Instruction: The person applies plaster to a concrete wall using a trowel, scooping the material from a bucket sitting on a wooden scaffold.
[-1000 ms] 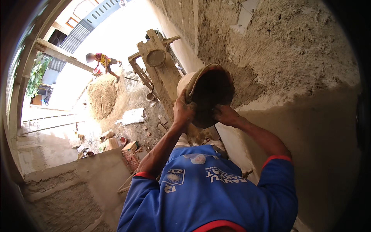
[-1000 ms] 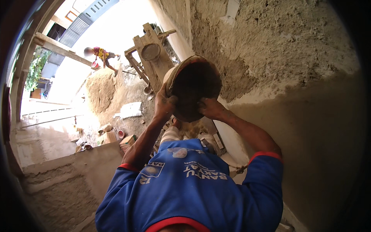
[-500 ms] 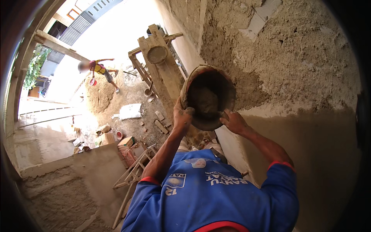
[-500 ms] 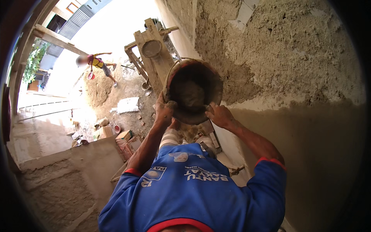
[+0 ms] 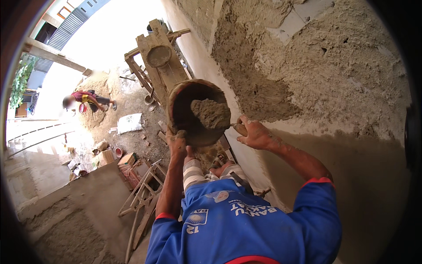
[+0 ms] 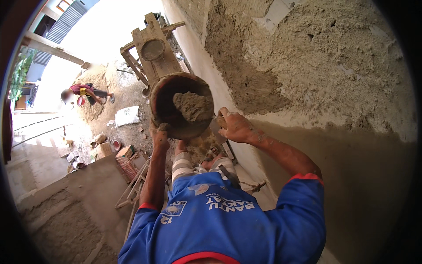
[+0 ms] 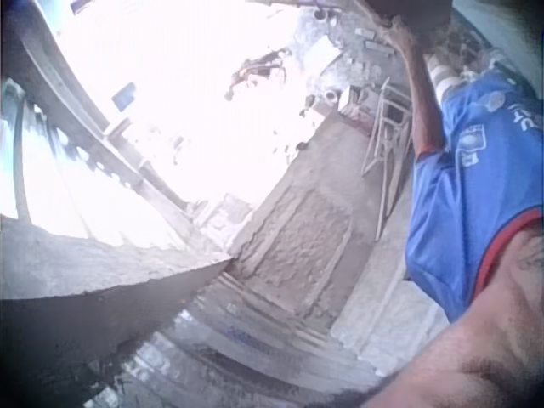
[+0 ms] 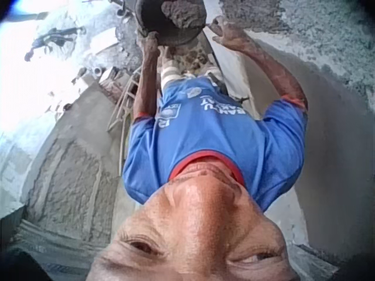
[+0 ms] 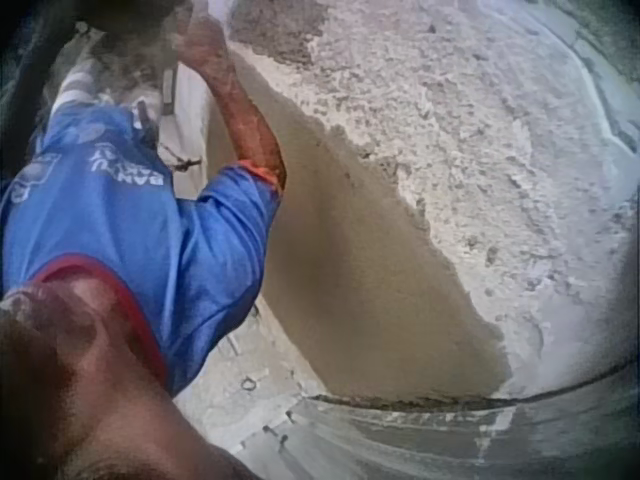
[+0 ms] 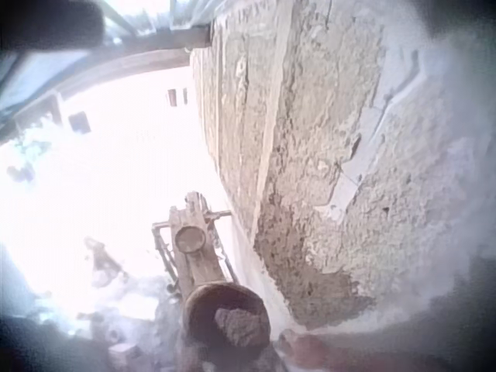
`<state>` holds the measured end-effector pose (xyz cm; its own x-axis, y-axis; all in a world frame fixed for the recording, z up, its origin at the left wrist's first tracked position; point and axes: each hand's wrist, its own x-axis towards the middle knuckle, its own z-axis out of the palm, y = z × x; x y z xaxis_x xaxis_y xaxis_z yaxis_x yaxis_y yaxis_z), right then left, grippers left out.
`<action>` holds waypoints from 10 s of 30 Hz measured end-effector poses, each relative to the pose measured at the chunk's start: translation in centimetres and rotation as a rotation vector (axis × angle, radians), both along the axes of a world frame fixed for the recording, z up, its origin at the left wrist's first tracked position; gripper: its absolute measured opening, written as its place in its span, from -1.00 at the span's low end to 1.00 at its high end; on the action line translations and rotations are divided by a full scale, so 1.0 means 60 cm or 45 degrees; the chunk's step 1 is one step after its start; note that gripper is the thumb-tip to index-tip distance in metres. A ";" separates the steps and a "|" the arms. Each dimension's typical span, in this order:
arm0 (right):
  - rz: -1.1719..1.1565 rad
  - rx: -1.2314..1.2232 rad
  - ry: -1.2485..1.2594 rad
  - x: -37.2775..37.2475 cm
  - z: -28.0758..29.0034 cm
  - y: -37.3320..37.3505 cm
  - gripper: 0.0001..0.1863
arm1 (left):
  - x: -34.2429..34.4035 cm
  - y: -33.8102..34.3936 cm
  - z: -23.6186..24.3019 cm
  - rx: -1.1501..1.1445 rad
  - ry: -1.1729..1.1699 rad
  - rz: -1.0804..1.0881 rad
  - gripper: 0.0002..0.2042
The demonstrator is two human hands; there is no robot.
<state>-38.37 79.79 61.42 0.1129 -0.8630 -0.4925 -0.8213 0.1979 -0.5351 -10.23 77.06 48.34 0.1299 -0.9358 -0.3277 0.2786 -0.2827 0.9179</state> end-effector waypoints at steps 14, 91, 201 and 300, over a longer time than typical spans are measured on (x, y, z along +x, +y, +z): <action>-0.606 -0.125 -0.203 -0.227 -0.207 -0.083 -0.64 | 0.133 0.091 -0.088 0.119 -0.288 0.160 -0.37; 0.387 -0.682 -0.282 -0.017 -0.076 0.014 -0.65 | -0.118 -0.019 0.313 -0.392 -0.915 -0.608 -0.40; 0.418 -0.867 1.452 0.020 0.204 -0.038 -0.83 | -0.118 -0.019 0.302 -0.640 -0.441 -0.418 -0.43; 0.652 -0.818 1.026 0.038 0.221 -0.096 -0.57 | -0.042 -0.098 0.286 -0.551 -0.269 -0.351 -0.44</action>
